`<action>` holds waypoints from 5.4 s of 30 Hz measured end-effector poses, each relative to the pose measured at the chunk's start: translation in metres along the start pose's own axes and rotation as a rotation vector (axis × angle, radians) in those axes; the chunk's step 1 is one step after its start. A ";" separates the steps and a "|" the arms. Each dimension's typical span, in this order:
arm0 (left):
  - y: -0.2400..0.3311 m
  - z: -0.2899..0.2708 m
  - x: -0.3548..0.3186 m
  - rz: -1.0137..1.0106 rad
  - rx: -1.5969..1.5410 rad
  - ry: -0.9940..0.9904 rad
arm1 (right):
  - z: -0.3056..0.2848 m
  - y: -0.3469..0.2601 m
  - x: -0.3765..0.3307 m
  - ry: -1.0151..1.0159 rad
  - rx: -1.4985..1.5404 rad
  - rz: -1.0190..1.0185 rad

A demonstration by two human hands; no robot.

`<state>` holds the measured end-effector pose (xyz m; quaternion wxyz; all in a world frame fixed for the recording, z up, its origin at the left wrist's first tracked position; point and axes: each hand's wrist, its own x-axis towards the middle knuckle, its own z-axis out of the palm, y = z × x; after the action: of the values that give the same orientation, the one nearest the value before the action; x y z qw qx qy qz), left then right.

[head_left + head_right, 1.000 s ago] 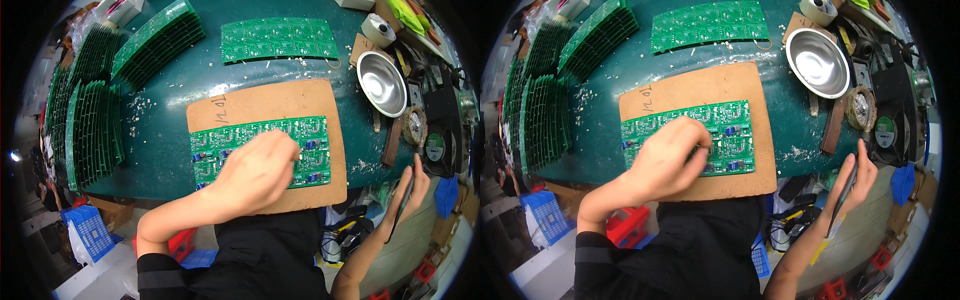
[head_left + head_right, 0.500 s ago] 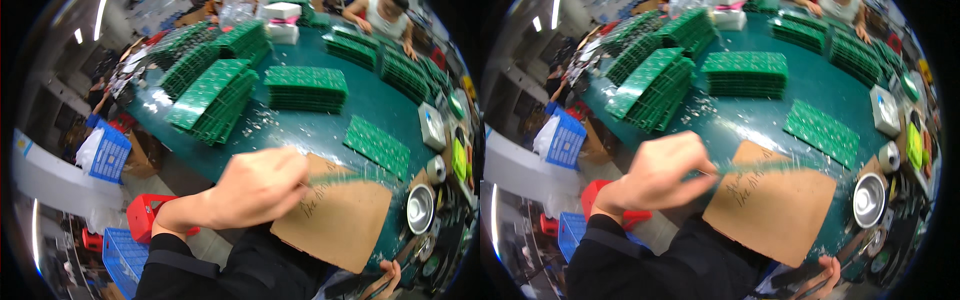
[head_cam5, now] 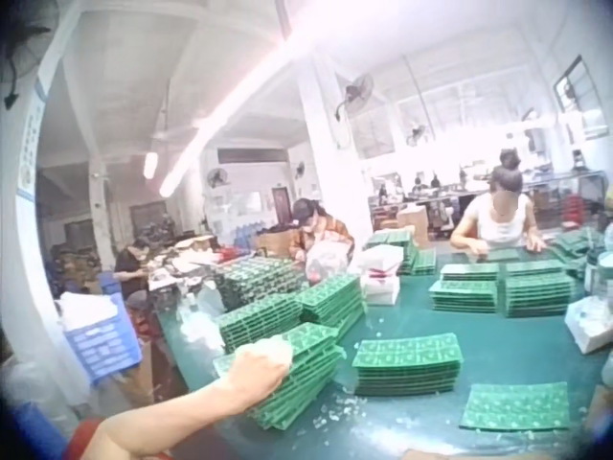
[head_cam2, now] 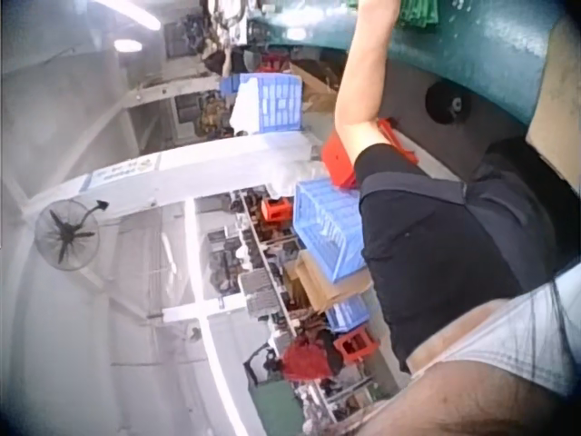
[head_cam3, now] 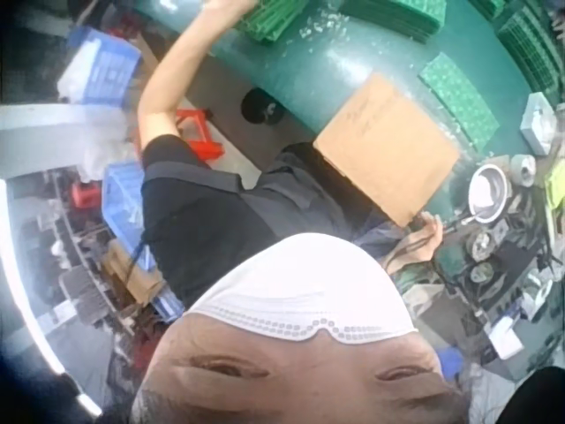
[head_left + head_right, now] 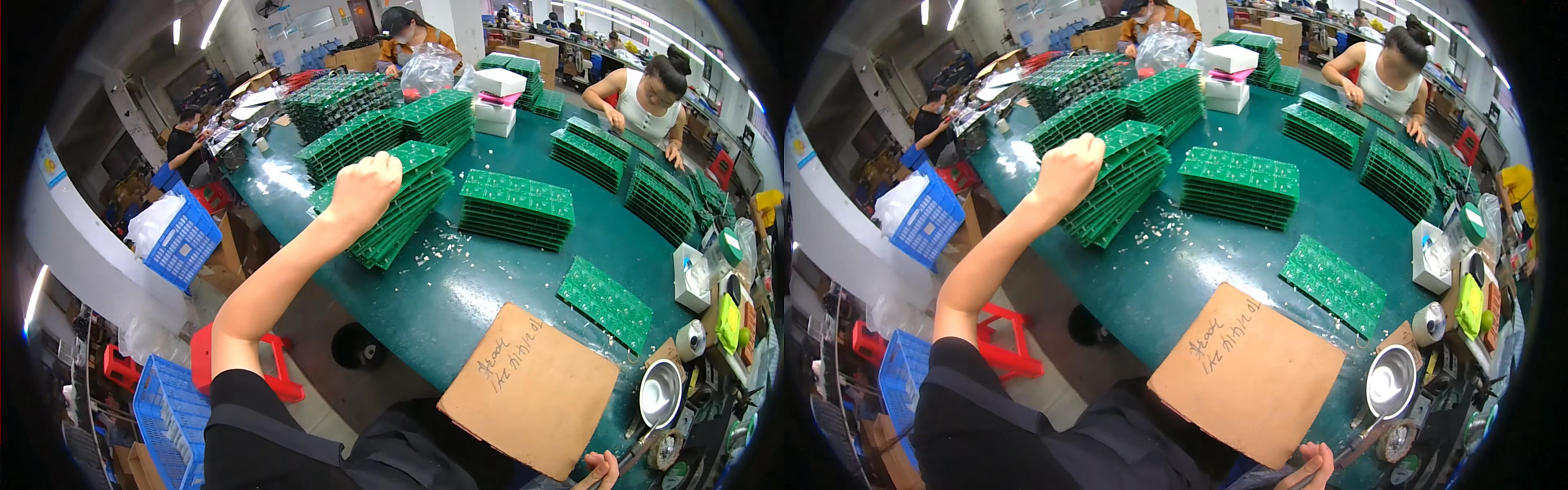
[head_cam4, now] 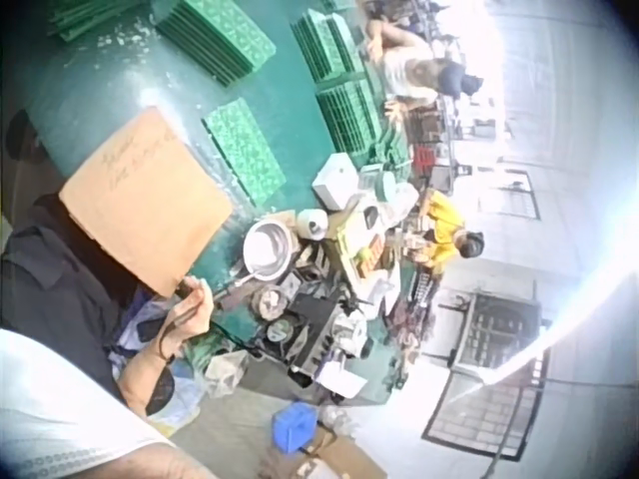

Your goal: The person solders electronic components onto circuit boards using a soldering iron and stacks the circuit boards on the workstation.

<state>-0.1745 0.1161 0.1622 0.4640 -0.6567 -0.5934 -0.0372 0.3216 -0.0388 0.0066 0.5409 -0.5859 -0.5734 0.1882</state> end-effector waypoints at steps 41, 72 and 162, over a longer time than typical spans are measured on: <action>0.271 0.062 0.084 -0.717 -2.218 -1.103 | -0.049 0.012 0.021 0.116 0.337 -0.135; 0.168 -0.068 -0.115 -1.043 -2.608 -0.937 | 0.018 -0.044 0.070 -0.134 0.096 0.293; 0.201 -0.013 -0.045 0.136 -1.665 -0.402 | 0.095 -0.080 0.012 -0.286 -0.004 -0.007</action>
<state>-0.0178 0.1015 0.0292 -0.2820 -0.8114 -0.4031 -0.3155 0.2069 -0.0082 0.0466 0.4529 -0.5522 -0.6471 0.2668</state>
